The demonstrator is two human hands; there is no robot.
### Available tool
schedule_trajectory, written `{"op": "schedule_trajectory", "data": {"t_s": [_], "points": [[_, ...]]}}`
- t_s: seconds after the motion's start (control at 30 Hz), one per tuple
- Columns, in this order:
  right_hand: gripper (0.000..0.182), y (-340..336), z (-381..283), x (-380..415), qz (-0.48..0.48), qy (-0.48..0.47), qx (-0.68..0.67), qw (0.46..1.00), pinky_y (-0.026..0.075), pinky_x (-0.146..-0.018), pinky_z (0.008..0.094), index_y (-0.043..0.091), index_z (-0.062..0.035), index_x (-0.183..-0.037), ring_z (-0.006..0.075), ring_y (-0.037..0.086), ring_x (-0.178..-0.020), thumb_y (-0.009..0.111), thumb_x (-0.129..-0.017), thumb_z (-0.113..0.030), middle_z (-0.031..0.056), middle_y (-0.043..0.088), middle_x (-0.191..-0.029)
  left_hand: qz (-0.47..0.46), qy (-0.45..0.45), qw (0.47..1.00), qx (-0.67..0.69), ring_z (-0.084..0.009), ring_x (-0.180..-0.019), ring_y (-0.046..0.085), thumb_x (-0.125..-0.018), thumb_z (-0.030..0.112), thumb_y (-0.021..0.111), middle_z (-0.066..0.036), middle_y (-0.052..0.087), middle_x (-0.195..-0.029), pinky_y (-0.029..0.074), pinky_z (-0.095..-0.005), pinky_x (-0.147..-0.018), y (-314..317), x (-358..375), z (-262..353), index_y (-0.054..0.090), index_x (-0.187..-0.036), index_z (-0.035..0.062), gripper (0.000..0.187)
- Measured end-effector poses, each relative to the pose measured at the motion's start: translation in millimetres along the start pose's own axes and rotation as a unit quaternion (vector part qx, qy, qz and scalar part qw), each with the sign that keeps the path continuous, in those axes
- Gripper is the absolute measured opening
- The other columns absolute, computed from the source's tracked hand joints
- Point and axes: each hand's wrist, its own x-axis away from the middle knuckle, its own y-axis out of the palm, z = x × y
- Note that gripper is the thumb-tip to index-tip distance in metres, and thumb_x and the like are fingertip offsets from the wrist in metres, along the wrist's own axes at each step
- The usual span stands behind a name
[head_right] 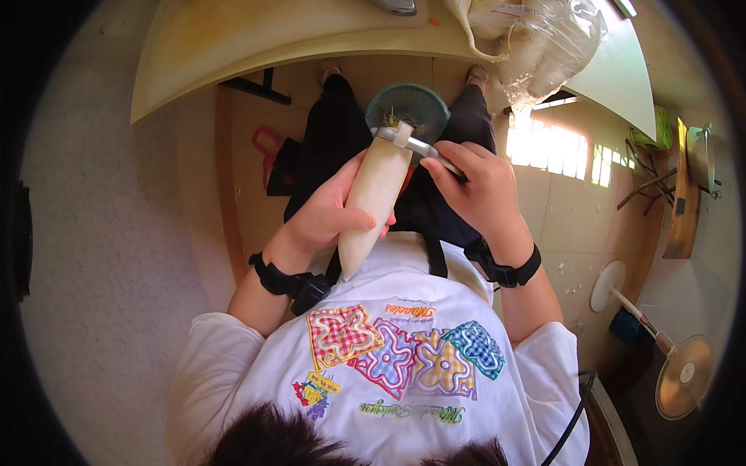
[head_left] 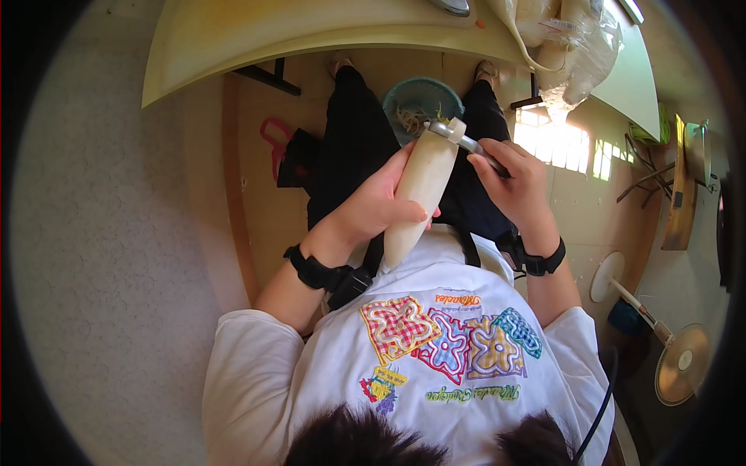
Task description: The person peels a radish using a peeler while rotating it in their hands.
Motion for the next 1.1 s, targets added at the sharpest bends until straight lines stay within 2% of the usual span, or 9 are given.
{"op": "schedule_trajectory", "data": {"t_s": [0.2, 0.27, 0.37, 0.6, 0.7, 1.1], "points": [[0.019, -2, 28, 4, 0.015, 0.031, 0.027, 0.999, 0.047, -0.053, 0.0342, 0.074, -0.0048, -0.094, 0.0270, 0.060, -0.056, 0.078, -0.086, -0.022, 0.0114, 0.065, -0.072, -0.031, -0.026, 0.999, -0.027, -0.0202, -0.091, 0.066, -0.070, 0.005, 0.073, -0.009, 0.056, -0.117, 0.057, -0.0353, -0.077, 17, 8, 9, 0.020, -0.157, 0.0083, 0.101], [0.019, 1, 29, 8, -0.007, 0.105, -0.015, 0.994, 0.046, -0.055, 0.0337, 0.073, -0.0032, -0.096, 0.0262, 0.059, -0.057, 0.076, -0.087, -0.020, 0.0130, 0.065, -0.073, -0.028, -0.025, 0.999, -0.030, -0.0202, -0.091, 0.066, -0.070, 0.005, 0.072, -0.009, 0.056, -0.117, 0.057, -0.0353, -0.077, 16, 6, 11, 0.020, -0.157, 0.0083, 0.101], [0.019, 2, 25, 10, -0.009, 0.123, -0.026, 0.992, 0.046, -0.056, 0.0331, 0.072, -0.0017, -0.098, 0.0252, 0.059, -0.058, 0.075, -0.088, -0.018, 0.0144, 0.065, -0.073, -0.022, -0.021, 0.999, -0.032, -0.0202, -0.092, 0.065, -0.070, 0.005, 0.071, -0.009, 0.056, -0.119, 0.057, -0.0354, -0.077, 14, 4, 12, 0.020, -0.157, 0.0084, 0.101], [0.019, 1, 19, 12, -0.019, 0.136, -0.053, 0.989, 0.046, -0.057, 0.0328, 0.072, -0.0005, -0.097, 0.0243, 0.060, -0.059, 0.075, -0.088, -0.017, 0.0150, 0.064, -0.073, -0.032, -0.018, 0.999, -0.013, -0.0204, -0.092, 0.065, -0.069, 0.005, 0.071, -0.009, 0.053, -0.131, 0.058, -0.0358, -0.075, 9, 0, 6, 0.022, -0.157, 0.0088, 0.101], [0.018, 3, 18, 11, -0.001, 0.113, -0.068, 0.991, 0.046, -0.057, 0.0328, 0.072, -0.0002, -0.096, 0.0239, 0.060, -0.059, 0.075, -0.088, -0.016, 0.0146, 0.065, -0.073, -0.023, -0.023, 0.999, -0.019, -0.0205, -0.092, 0.065, -0.069, 0.004, 0.071, -0.010, 0.053, -0.133, 0.058, -0.0352, -0.074, 7, 1, 4, 0.022, -0.157, 0.0089, 0.101], [0.021, 4, 15, 15, 0.013, 0.145, -0.092, 0.985, 0.045, -0.057, 0.0300, 0.071, 0.0016, -0.098, 0.0184, 0.056, -0.059, 0.075, -0.089, -0.017, 0.0132, 0.065, -0.073, -0.004, 0.003, 1.000, 0.010, -0.0234, -0.092, 0.067, -0.070, 0.005, 0.072, -0.014, 0.053, -0.136, 0.058, -0.0366, -0.077, -3, 1, -1, 0.020, -0.157, 0.0081, 0.102]]}}
